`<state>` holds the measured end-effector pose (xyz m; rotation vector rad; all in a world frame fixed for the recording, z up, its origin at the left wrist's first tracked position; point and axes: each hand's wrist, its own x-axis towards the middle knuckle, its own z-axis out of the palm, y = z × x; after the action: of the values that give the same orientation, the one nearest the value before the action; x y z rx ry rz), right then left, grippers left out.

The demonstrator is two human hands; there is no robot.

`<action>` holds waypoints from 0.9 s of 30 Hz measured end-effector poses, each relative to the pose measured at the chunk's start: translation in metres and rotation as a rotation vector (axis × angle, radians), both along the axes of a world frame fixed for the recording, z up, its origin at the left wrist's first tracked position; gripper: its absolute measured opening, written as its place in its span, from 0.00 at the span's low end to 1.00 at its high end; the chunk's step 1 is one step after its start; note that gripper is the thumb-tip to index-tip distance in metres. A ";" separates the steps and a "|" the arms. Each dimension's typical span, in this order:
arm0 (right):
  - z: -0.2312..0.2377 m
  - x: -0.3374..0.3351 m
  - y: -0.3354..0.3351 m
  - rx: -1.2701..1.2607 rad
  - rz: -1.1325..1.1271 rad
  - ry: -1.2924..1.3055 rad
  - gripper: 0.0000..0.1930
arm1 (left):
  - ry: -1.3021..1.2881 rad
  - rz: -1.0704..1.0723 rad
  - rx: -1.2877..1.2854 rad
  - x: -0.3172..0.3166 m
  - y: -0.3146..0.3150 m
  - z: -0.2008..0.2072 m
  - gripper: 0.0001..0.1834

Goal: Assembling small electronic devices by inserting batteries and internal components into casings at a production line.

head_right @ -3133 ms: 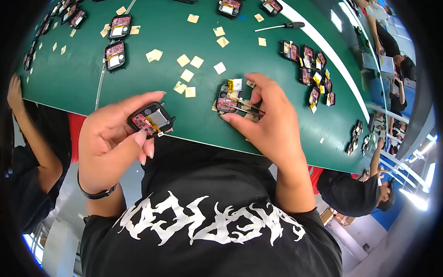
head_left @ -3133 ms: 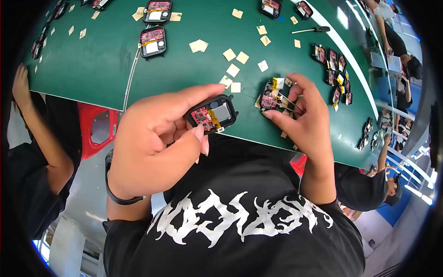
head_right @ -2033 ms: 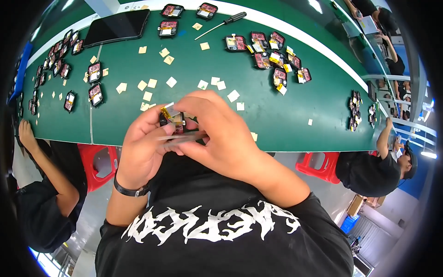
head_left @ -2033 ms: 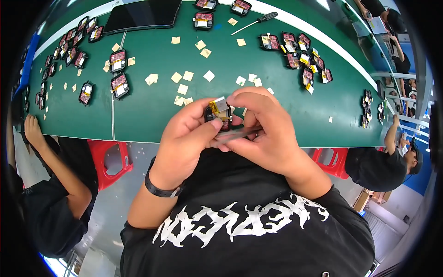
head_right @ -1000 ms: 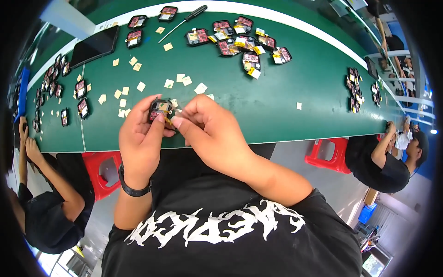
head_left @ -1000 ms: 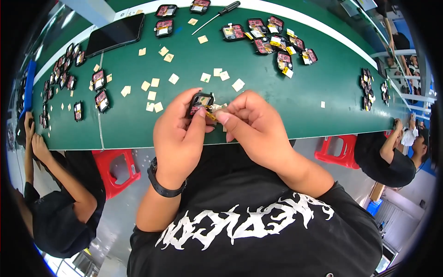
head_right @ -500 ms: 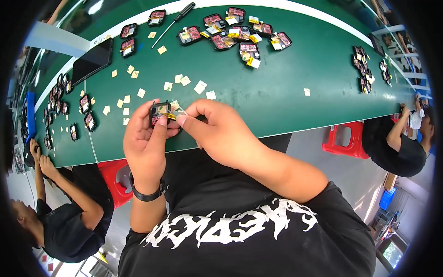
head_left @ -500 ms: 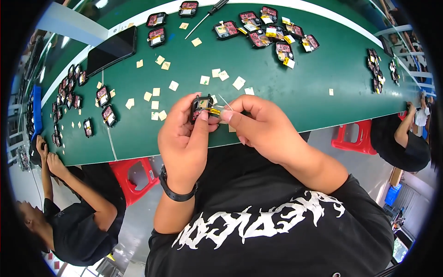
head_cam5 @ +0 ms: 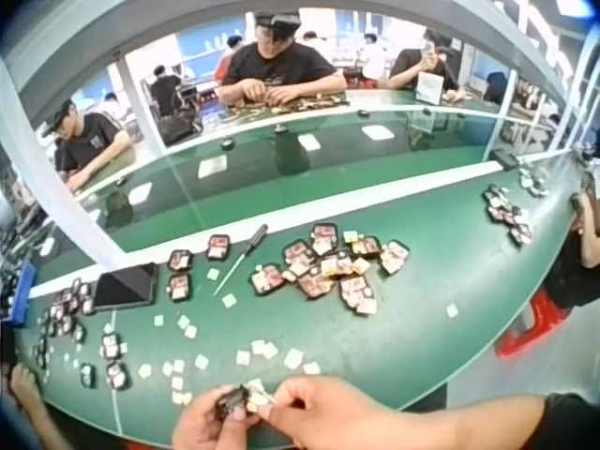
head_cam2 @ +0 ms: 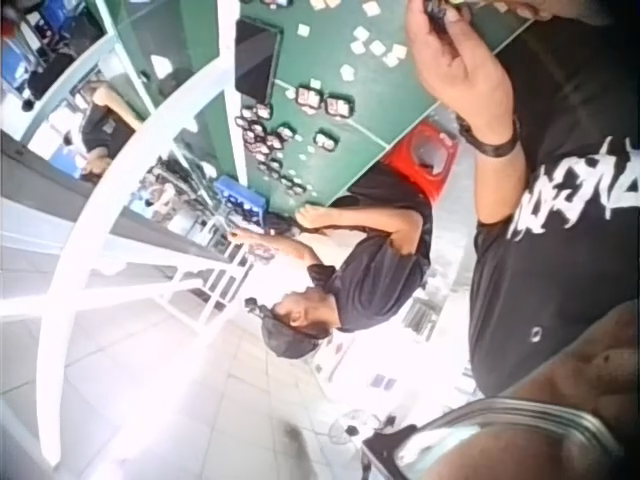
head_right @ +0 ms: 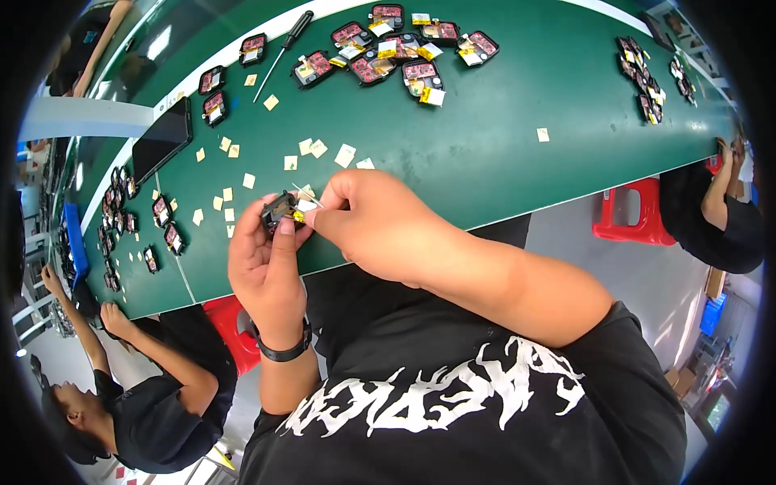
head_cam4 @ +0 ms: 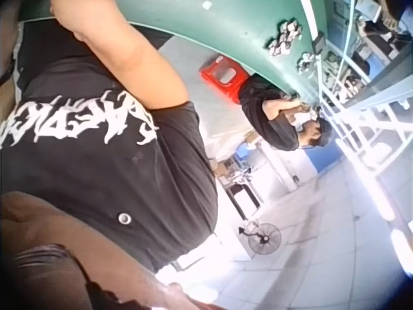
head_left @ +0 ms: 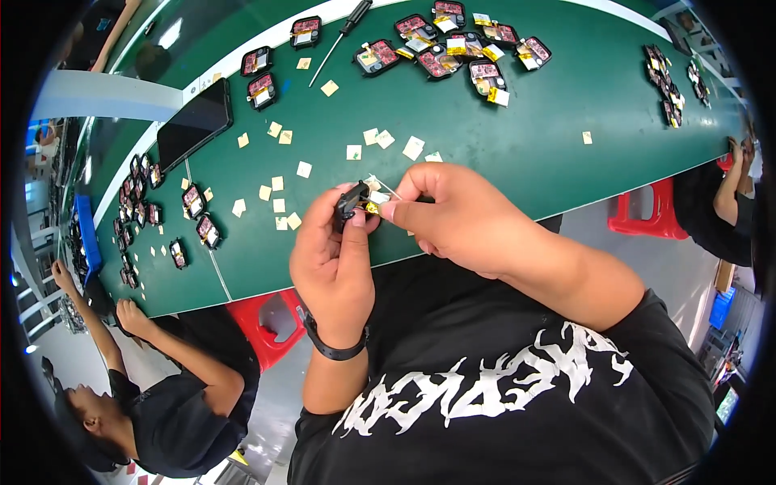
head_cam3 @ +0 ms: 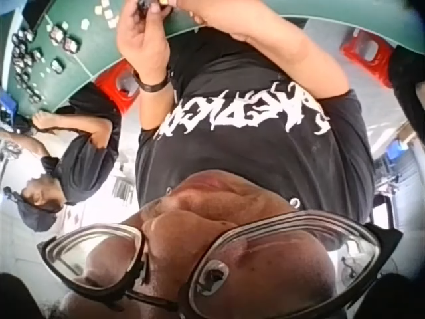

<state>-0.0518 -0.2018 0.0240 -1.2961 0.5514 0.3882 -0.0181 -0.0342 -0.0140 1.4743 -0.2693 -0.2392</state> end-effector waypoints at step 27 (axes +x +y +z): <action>-0.004 0.007 -0.010 -0.282 0.102 -0.160 0.11 | 0.099 0.002 0.037 0.004 0.003 0.006 0.17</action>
<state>-0.0446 -0.2117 0.0197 -1.6159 0.4159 0.2943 -0.0145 -0.0312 -0.0080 1.4940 -0.1845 -0.3163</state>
